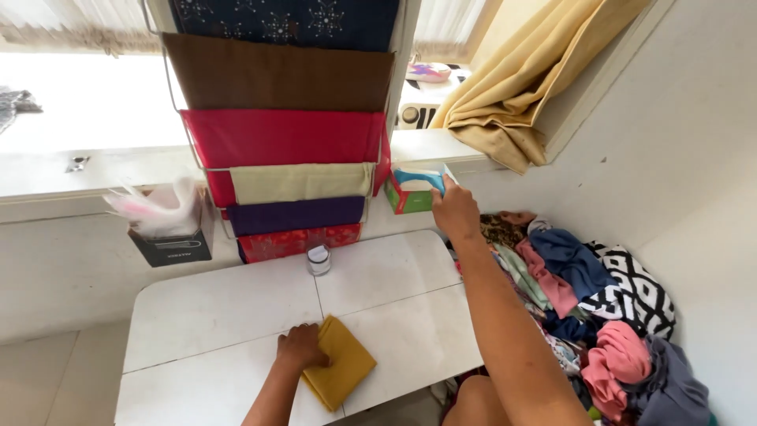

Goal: Cleaning a hijab with a lint roller, folding it, and placing it into a plastic bag for shipping.

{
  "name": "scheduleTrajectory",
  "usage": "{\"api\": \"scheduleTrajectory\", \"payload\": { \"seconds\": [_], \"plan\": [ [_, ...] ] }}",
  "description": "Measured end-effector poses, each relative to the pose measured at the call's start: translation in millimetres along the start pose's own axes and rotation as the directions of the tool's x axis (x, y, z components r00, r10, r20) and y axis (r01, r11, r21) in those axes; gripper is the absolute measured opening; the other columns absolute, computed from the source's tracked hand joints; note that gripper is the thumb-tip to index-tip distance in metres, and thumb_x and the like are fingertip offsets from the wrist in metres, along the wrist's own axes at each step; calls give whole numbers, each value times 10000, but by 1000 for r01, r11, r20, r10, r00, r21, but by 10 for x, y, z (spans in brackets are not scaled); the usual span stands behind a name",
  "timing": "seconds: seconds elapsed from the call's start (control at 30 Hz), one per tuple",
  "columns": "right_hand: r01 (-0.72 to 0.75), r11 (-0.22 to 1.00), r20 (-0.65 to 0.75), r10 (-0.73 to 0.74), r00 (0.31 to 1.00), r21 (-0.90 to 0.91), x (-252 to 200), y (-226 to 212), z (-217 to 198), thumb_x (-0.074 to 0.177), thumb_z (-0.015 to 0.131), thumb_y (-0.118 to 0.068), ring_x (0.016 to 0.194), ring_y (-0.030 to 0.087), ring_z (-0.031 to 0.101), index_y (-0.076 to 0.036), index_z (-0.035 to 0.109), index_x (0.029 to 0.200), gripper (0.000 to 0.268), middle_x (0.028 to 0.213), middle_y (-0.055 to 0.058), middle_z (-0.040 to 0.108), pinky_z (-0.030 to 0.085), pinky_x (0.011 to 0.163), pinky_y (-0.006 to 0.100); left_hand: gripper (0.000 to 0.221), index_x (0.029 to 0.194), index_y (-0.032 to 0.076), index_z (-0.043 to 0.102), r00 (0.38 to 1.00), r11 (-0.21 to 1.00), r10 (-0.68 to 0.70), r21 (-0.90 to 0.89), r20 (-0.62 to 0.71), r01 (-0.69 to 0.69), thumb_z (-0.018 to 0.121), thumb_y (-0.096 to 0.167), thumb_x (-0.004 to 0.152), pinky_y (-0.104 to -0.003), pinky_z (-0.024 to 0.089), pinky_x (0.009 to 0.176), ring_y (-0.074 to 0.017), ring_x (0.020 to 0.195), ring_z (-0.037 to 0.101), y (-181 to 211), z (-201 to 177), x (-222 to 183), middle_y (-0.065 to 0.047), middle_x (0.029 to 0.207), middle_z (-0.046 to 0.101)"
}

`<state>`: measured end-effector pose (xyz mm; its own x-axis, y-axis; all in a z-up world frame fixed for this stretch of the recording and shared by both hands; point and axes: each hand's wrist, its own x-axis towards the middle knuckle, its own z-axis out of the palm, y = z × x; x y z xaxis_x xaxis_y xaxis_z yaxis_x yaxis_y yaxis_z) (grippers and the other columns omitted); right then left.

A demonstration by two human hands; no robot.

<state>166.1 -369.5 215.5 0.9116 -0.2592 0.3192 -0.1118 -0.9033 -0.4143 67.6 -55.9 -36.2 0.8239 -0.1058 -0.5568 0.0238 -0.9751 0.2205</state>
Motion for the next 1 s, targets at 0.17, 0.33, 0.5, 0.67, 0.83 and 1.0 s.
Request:
{"api": "scheduleTrajectory", "payload": {
  "seconds": [0.17,0.33,0.5,0.67,0.83,1.0],
  "plan": [
    [-20,986,91,36,995,-163,-56,-81,-71,923,661,-369,981,394,702,-108,577,1417,565,1119,198,727,557,840,483,764,1324,234,633,994,994,99,-45,-50,-101,942,390,643,-376,494,1066,-250,1332,494,-71,41,-49,-22,1417,553],
    [634,763,-428,-618,659,-124,-864,-369,120,759,879,-422,1262,445,535,13,543,1395,840,1332,267,568,365,1084,565,657,1363,145,604,939,934,341,-91,-51,-344,790,381,779,-576,561,940,-470,1156,673,54,-137,-308,-244,1220,677],
    [481,838,695,-507,510,259,-1683,-371,634,612,921,-321,1455,409,342,-218,309,1596,1164,1551,147,426,384,1102,648,602,1416,168,524,907,908,418,7,-44,-418,754,260,867,-572,546,959,-467,1181,657,261,-481,-803,-231,1239,658],
    [513,835,770,-457,445,199,-1716,-85,1238,731,823,-311,1098,350,698,-199,728,1135,430,1094,63,748,574,918,528,591,1425,188,503,928,933,360,57,-93,-356,743,241,888,-577,556,957,-420,1197,658,126,-494,-800,-184,1254,664],
    [591,771,388,-633,670,238,-1721,-243,829,771,821,-221,984,238,699,-289,670,1099,367,1029,-76,638,593,832,435,454,1127,176,603,615,876,447,177,-650,-449,852,147,748,-442,577,869,-291,1013,695,42,-614,-1056,-56,1019,663],
    [662,728,391,-670,630,180,-2038,-60,1054,795,729,-34,1045,261,662,-188,611,1153,407,1137,-20,535,612,840,400,391,1095,124,586,470,828,534,322,-703,-459,795,148,765,-421,575,786,-307,977,636,-61,148,-695,-84,1036,586]
  ]
}}
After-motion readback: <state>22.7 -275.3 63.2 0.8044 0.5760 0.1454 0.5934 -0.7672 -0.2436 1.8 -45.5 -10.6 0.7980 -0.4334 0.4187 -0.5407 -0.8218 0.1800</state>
